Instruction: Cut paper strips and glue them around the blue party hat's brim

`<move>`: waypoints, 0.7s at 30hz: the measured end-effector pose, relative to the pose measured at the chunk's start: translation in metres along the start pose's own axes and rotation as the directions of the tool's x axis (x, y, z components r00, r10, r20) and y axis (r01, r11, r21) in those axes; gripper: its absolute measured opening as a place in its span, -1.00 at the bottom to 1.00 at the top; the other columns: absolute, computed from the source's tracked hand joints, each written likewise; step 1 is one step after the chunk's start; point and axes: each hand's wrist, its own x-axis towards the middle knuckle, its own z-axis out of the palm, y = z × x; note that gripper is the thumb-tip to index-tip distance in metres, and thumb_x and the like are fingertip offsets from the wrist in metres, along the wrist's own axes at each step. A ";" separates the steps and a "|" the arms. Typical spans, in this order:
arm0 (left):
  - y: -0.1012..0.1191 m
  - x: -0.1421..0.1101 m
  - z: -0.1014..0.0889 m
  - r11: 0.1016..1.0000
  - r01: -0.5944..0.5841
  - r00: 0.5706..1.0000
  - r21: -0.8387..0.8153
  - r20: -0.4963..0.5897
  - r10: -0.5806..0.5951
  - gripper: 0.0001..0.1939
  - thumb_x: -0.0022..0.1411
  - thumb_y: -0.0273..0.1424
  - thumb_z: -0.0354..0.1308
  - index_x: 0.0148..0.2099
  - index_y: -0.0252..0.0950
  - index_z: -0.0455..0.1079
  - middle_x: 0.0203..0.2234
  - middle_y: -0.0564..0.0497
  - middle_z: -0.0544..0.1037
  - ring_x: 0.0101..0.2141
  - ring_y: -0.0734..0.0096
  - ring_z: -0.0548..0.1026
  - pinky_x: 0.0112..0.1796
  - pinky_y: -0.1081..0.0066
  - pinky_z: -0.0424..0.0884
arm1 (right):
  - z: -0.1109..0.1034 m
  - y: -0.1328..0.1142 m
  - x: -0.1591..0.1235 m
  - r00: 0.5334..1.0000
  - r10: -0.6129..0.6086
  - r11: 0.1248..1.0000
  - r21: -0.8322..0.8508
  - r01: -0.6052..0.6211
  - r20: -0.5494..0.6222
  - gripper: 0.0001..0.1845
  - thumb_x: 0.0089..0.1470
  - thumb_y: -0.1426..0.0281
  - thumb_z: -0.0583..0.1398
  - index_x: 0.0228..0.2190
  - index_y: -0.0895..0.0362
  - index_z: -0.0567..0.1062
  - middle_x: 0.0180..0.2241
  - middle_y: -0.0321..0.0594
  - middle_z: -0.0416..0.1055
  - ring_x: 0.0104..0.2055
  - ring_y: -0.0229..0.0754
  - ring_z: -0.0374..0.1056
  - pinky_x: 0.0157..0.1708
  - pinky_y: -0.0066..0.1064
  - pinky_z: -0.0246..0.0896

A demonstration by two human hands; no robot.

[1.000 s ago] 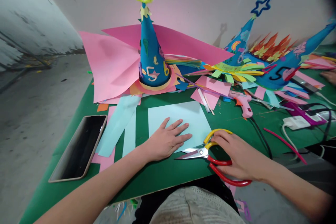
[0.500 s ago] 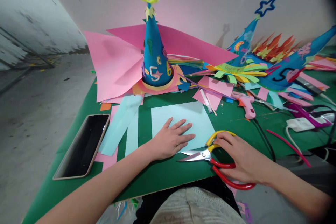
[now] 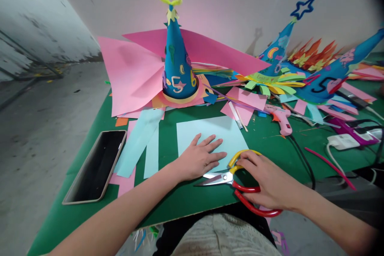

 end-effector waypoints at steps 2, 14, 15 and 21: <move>0.000 0.000 0.001 1.000 0.002 1.000 0.002 -0.005 -0.002 -0.63 0.38 -0.23 -0.16 0.17 -0.04 0.21 0.25 -0.03 0.08 0.24 0.10 -0.01 0.11 -0.14 -0.08 | 0.001 0.000 0.000 1.000 -0.004 1.000 0.011 0.004 -0.005 -0.48 -0.09 0.32 0.22 -0.05 0.15 0.28 -0.02 0.00 0.22 -0.02 0.02 0.24 -0.06 -0.10 0.21; -0.002 -0.002 -0.006 1.000 -0.001 1.000 -0.001 0.019 0.001 -0.62 0.35 -0.26 -0.10 0.19 -0.06 0.20 0.27 -0.05 0.04 0.25 0.08 -0.05 0.10 -0.11 -0.04 | 0.000 -0.017 0.011 1.000 0.000 0.999 0.047 -0.001 0.026 -0.49 -0.13 0.33 0.23 -0.08 0.18 0.32 -0.05 0.00 0.24 -0.07 0.02 0.23 -0.08 -0.09 0.21; -0.005 -0.006 -0.009 1.000 0.002 1.000 -0.001 0.024 -0.002 -0.61 0.35 -0.26 -0.09 0.20 -0.06 0.18 0.27 -0.05 0.03 0.25 0.08 -0.05 0.10 -0.12 -0.05 | 0.001 -0.015 0.011 1.000 -0.001 0.999 0.040 0.000 0.022 -0.49 -0.11 0.32 0.23 -0.08 0.18 0.32 -0.05 0.01 0.24 -0.06 0.02 0.23 -0.08 -0.09 0.21; -0.020 -0.028 -0.010 1.000 0.025 0.999 0.006 0.042 -0.025 -0.58 0.36 -0.18 -0.12 0.23 -0.04 0.12 0.28 -0.02 0.00 0.26 0.10 -0.08 0.13 -0.11 -0.19 | 0.003 -0.010 0.007 1.000 -0.029 1.000 0.010 0.029 -0.004 -0.53 -0.06 0.28 0.21 -0.08 0.15 0.32 -0.04 0.00 0.25 -0.05 0.02 0.25 -0.09 -0.11 0.22</move>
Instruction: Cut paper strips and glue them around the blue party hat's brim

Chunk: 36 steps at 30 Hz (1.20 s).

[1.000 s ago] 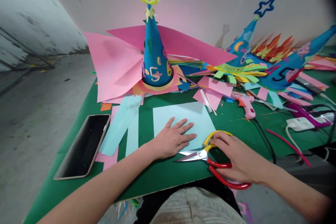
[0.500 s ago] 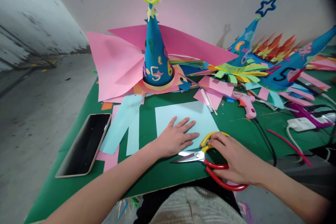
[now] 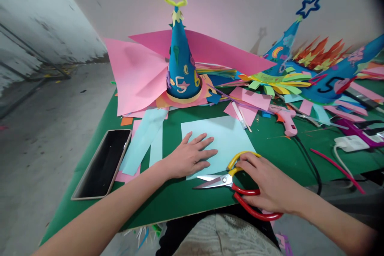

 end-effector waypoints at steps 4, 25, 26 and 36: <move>-0.002 0.001 0.007 1.000 -0.018 1.000 0.019 -0.016 0.019 -0.57 0.36 -0.13 -0.16 0.23 -0.03 0.12 0.28 -0.01 -0.01 0.26 0.13 -0.10 0.14 -0.07 -0.27 | -0.001 0.000 0.001 1.000 0.004 1.000 -0.005 -0.004 0.005 -0.51 -0.07 0.31 0.21 -0.06 0.14 0.31 -0.03 0.01 0.26 -0.05 0.02 0.26 -0.11 -0.11 0.24; 0.001 0.001 0.007 0.999 -0.017 0.999 0.043 -0.030 0.018 -0.57 0.35 -0.12 -0.14 0.22 -0.03 0.13 0.27 -0.01 0.02 0.26 0.13 -0.07 0.15 -0.06 -0.24 | -0.004 -0.018 0.021 0.996 0.004 0.999 0.043 -0.008 0.085 -0.51 -0.13 0.34 0.23 -0.10 0.19 0.34 -0.05 0.02 0.24 -0.04 0.06 0.22 -0.07 -0.05 0.19; 0.001 0.001 0.007 0.999 -0.017 0.999 0.042 -0.032 0.018 -0.56 0.36 -0.12 -0.15 0.23 -0.03 0.12 0.27 -0.01 0.02 0.25 0.13 -0.07 0.15 -0.06 -0.25 | -0.003 -0.019 0.021 0.996 -0.006 0.999 0.051 0.001 0.087 -0.51 -0.13 0.34 0.23 -0.10 0.19 0.34 -0.06 0.02 0.25 -0.04 0.06 0.22 -0.07 -0.05 0.20; 0.000 -0.002 0.005 1.000 -0.008 0.997 0.021 -0.074 0.010 -0.62 0.39 -0.20 -0.20 0.18 -0.11 0.19 0.23 -0.01 0.13 0.22 0.19 0.04 0.14 0.04 -0.17 | -0.002 -0.008 -0.012 0.998 0.056 0.978 0.202 -0.053 -0.011 -0.43 -0.17 0.38 0.26 -0.06 0.04 0.26 -0.01 -0.08 0.21 -0.06 -0.04 0.25 -0.08 -0.19 0.24</move>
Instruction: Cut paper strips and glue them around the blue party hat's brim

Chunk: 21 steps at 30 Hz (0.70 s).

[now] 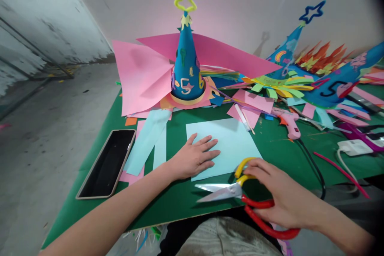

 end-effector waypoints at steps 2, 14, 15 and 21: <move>0.003 0.000 -0.003 0.999 0.043 0.999 0.001 -0.027 -0.043 -0.63 0.40 -0.26 -0.24 0.09 -0.18 0.28 0.15 -0.06 0.26 0.15 0.21 0.17 0.11 0.10 -0.08 | -0.004 0.012 -0.010 0.987 0.116 0.991 0.085 -0.107 -0.109 -0.48 -0.09 0.36 0.23 -0.06 0.01 0.22 -0.02 -0.10 0.20 -0.17 -0.12 0.29 -0.17 -0.26 0.30; 0.053 0.018 -0.017 0.954 0.298 0.952 0.026 0.071 -0.299 -0.84 0.22 -0.32 0.10 -0.33 -0.31 0.35 -0.31 -0.06 0.39 -0.27 0.21 0.34 -0.26 0.25 0.26 | 0.015 0.036 0.015 0.738 0.527 0.712 0.692 -0.114 -0.421 -0.50 -0.06 0.12 0.23 -0.12 0.03 0.23 -0.39 -0.28 0.28 -0.39 -0.21 0.29 -0.33 -0.32 0.33; 0.055 0.018 -0.017 0.951 0.307 0.947 0.026 0.088 -0.308 -0.86 0.23 -0.34 0.09 -0.32 -0.32 0.35 -0.30 -0.07 0.40 -0.26 0.21 0.35 -0.26 0.25 0.26 | 0.017 0.035 0.018 0.723 0.535 0.702 0.706 -0.095 -0.436 -0.50 -0.07 0.12 0.24 -0.13 0.04 0.23 -0.39 -0.27 0.28 -0.38 -0.21 0.29 -0.33 -0.33 0.34; 0.063 0.020 -0.024 0.925 0.379 0.915 0.014 0.141 -0.377 -0.74 0.20 -0.26 0.13 -0.19 -0.39 0.37 -0.26 -0.15 0.42 -0.21 0.07 0.37 -0.22 0.12 0.28 | 0.021 0.034 0.018 0.654 0.582 0.631 0.776 0.010 -0.483 -0.51 -0.10 0.18 0.28 -0.14 0.03 0.28 -0.30 -0.21 0.35 -0.32 -0.20 0.34 -0.36 -0.42 0.36</move>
